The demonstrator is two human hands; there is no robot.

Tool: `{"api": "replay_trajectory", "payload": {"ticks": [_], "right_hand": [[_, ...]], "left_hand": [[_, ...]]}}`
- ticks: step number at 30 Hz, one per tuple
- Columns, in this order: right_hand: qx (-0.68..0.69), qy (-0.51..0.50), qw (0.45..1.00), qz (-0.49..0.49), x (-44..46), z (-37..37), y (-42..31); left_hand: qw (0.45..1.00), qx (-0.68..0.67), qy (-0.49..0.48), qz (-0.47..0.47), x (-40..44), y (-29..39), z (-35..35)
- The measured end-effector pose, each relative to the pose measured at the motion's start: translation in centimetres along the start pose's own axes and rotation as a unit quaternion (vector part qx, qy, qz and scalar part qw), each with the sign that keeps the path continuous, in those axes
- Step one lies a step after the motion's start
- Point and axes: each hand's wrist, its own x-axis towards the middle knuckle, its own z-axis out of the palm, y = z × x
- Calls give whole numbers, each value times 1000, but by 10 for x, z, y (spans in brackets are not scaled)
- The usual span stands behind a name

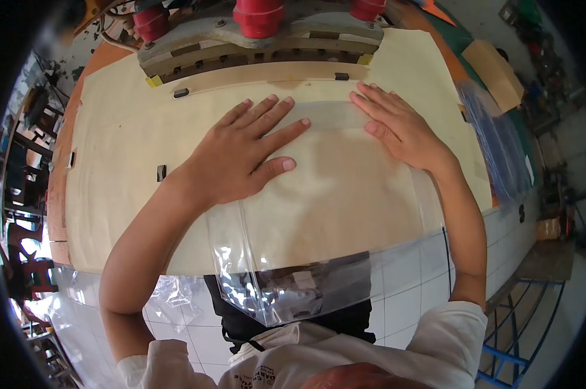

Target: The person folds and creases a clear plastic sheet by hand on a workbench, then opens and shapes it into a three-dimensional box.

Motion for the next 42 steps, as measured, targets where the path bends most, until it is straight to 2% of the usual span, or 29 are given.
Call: {"api": "replay_trajectory", "payload": {"ticks": [2,4,8,10,14,16,17,19,27,33,35,36,38,40,42], "right_hand": [[16,29,999,12,-8,-4,6],[35,45,995,85,-10,-17,1],[92,64,989,94,-10,-27,-12],[112,33,987,112,-10,-33,-15],[171,47,981,83,-14,-32,0],[325,-55,922,204,-16,-40,3],[324,-53,923,202,-16,-40,8],[443,-80,864,226,-17,-39,16],[523,-40,825,210,-17,-28,34],[555,-14,791,256,-21,-34,49],[552,-13,788,271,-22,-37,52],[556,-18,785,272,-22,-39,52],[560,-21,782,273,-22,-39,52],[553,30,781,288,-21,-32,55],[559,35,778,284,-22,-33,60]], "left_hand": [[1000,-5,5,-2,-1,0,0],[1000,-5,13,-3,-2,-1,-1],[1000,-27,10,9,-5,0,-2],[999,-25,10,22,-5,0,-4],[999,-20,17,35,-7,5,-4],[999,-19,14,46,-8,8,-4],[998,-18,11,58,-7,9,-5],[998,-17,13,61,-7,11,-8],[996,-70,41,44,-7,8,-15],[980,-136,141,29,-8,11,-31],[969,-169,177,-19,-7,12,-35],[970,-167,178,-17,-7,11,-35],[955,-145,258,10,-5,6,-31],[952,-113,282,26,-5,2,-34],[948,-82,305,40,-7,-2,-35]]}}
